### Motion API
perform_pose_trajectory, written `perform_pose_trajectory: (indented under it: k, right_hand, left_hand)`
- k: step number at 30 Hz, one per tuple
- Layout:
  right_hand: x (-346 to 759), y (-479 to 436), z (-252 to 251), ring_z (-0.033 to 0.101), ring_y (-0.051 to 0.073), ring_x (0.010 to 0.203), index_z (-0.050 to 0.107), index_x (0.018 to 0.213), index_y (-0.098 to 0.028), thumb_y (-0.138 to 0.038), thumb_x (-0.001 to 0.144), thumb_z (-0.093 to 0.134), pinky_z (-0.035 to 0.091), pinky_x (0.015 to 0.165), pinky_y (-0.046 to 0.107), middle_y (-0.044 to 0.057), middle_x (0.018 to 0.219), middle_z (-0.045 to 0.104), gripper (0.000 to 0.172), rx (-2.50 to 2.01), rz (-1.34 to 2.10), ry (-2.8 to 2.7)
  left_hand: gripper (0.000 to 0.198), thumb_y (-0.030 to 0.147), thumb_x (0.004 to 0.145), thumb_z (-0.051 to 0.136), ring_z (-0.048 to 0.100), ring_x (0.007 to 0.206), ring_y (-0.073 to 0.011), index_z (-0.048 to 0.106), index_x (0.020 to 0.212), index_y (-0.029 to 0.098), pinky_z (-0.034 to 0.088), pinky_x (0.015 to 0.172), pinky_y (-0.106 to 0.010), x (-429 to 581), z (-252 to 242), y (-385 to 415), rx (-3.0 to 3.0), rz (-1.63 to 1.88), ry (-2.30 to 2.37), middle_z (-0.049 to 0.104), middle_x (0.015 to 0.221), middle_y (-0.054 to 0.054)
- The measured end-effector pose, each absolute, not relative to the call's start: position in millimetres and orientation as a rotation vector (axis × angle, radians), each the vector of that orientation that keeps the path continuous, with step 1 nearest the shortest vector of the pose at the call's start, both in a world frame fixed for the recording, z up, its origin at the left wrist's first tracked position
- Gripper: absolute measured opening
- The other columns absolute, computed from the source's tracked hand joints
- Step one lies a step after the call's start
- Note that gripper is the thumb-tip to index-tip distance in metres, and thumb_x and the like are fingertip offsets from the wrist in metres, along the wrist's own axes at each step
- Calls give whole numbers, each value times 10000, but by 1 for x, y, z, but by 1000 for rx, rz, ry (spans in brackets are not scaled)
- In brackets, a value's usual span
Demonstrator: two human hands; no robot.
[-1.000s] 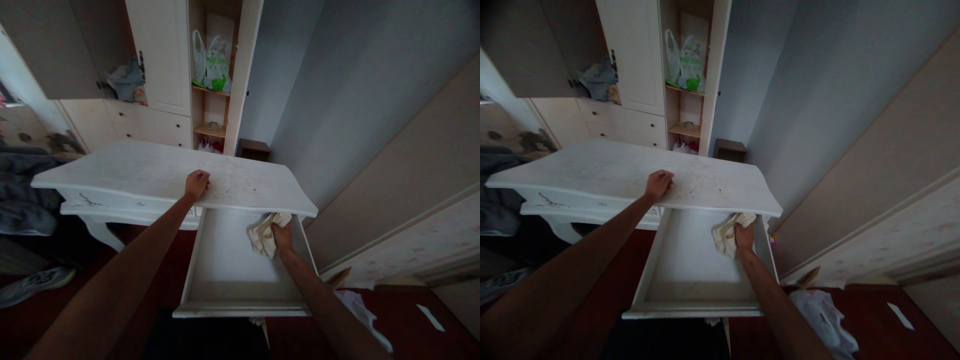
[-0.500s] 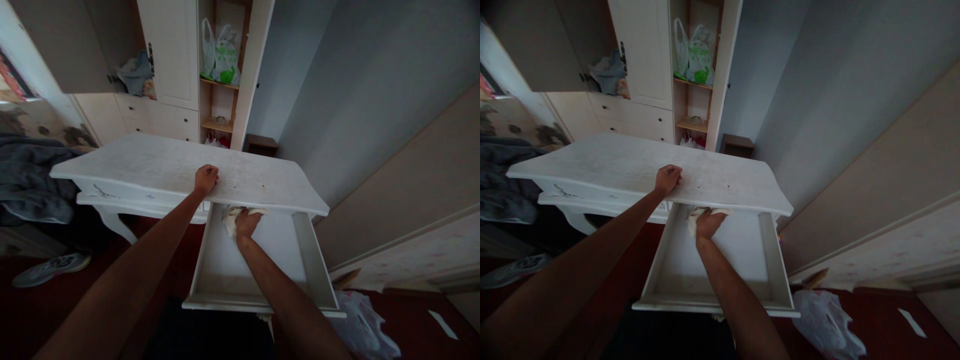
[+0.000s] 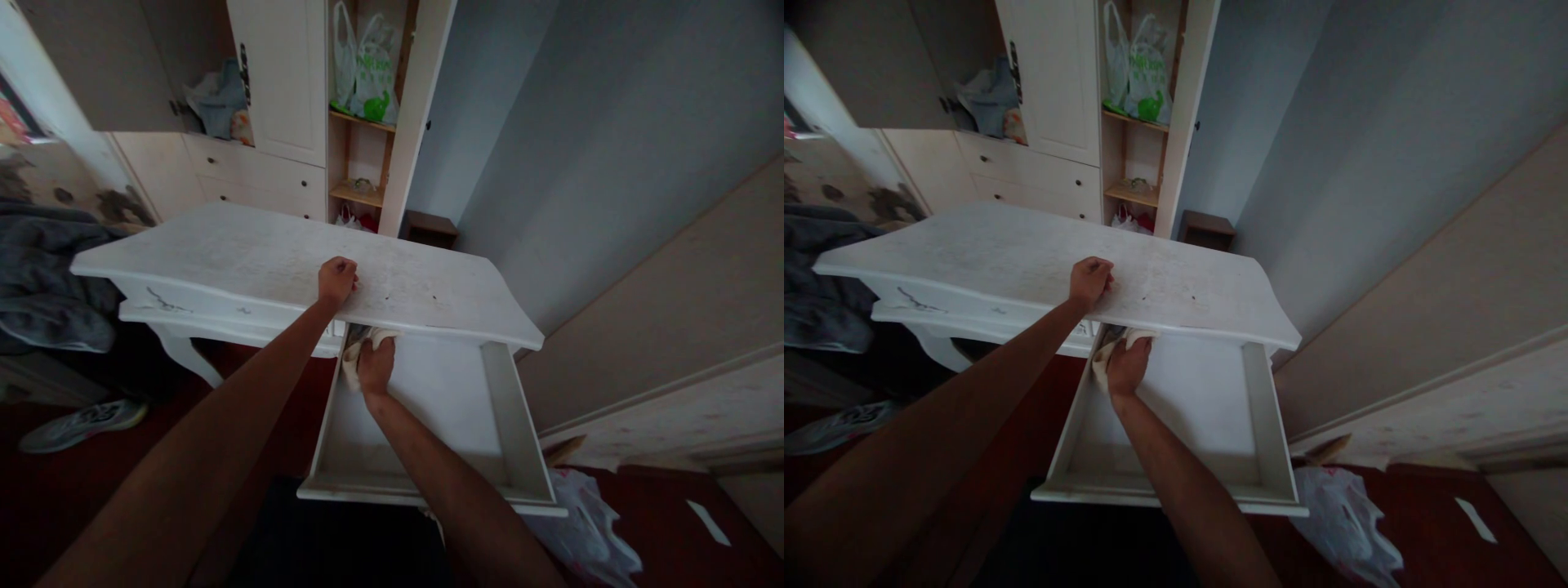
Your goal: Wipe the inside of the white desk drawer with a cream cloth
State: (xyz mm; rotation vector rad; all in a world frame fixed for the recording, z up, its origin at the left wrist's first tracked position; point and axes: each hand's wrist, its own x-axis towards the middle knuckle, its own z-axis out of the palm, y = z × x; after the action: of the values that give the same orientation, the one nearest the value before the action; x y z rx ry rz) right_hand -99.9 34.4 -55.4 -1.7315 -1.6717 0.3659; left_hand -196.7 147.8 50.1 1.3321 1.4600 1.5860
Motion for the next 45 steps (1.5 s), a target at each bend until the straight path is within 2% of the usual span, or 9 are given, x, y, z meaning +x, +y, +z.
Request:
perform_pose_trajectory:
  k: [7,12,18,25,31,34,41,45]
  right_hand:
    - [-96,21,-23,664,233,1064,644,1034,-227,-202,842,552,470,895,307,77,1142,725,214,-1698,622,-1666]
    - [-78,25,-3,675,218,883,669,914,-210,-240,835,584,442,753,285,72,967,754,120,-1736,689,-1898]
    - [-66,7,-3,653,216,810,699,916,-179,-242,833,583,420,707,284,90,921,756,155,-1662,704,-2049]
    - [-42,-33,-19,612,177,761,702,889,-201,-173,750,642,423,692,245,6,847,714,154,-1390,930,-2222]
    - [-26,-52,-23,543,136,700,662,741,-172,-138,709,687,379,662,232,-24,740,634,53,-1133,1096,-2499]
    - [-24,-58,-20,532,114,669,659,707,-167,-92,733,645,367,653,221,-42,679,614,81,-903,1240,-2593]
    - [-25,-55,-9,511,95,619,681,743,-167,-60,716,636,369,619,207,-53,664,623,119,-798,1400,-2752]
    - [-31,-44,4,527,109,613,698,764,-172,-64,693,660,360,593,215,-39,667,639,134,-768,1309,-2967]
  left_hand:
    - [131,256,772,534,538,431,-112,633,721,188,418,461,-200,-197,49,148,1364,1574,1527,600,553,28]
    - [126,235,766,528,532,422,-112,633,719,186,420,460,-206,-196,51,147,1363,1557,1539,593,551,29]
    - [126,232,780,534,528,421,-111,609,689,187,420,462,-212,-193,54,145,1360,1538,1579,601,554,22]
    - [132,232,787,539,534,427,-109,610,684,190,414,458,-203,-194,52,146,1388,1533,1578,604,557,13]
    - [120,222,789,542,526,416,-110,606,691,191,412,451,-206,-193,55,144,1389,1513,1585,603,561,14]
    - [120,213,790,541,514,408,-110,607,692,189,403,442,-206,-193,56,142,1399,1503,1591,597,555,14]
    - [125,197,787,533,521,422,-109,602,682,187,405,449,-206,-192,57,138,1426,1496,1608,598,558,14]
    - [121,210,790,534,526,425,-109,598,690,187,399,437,-202,-193,56,138,1448,1490,1564,597,566,14]
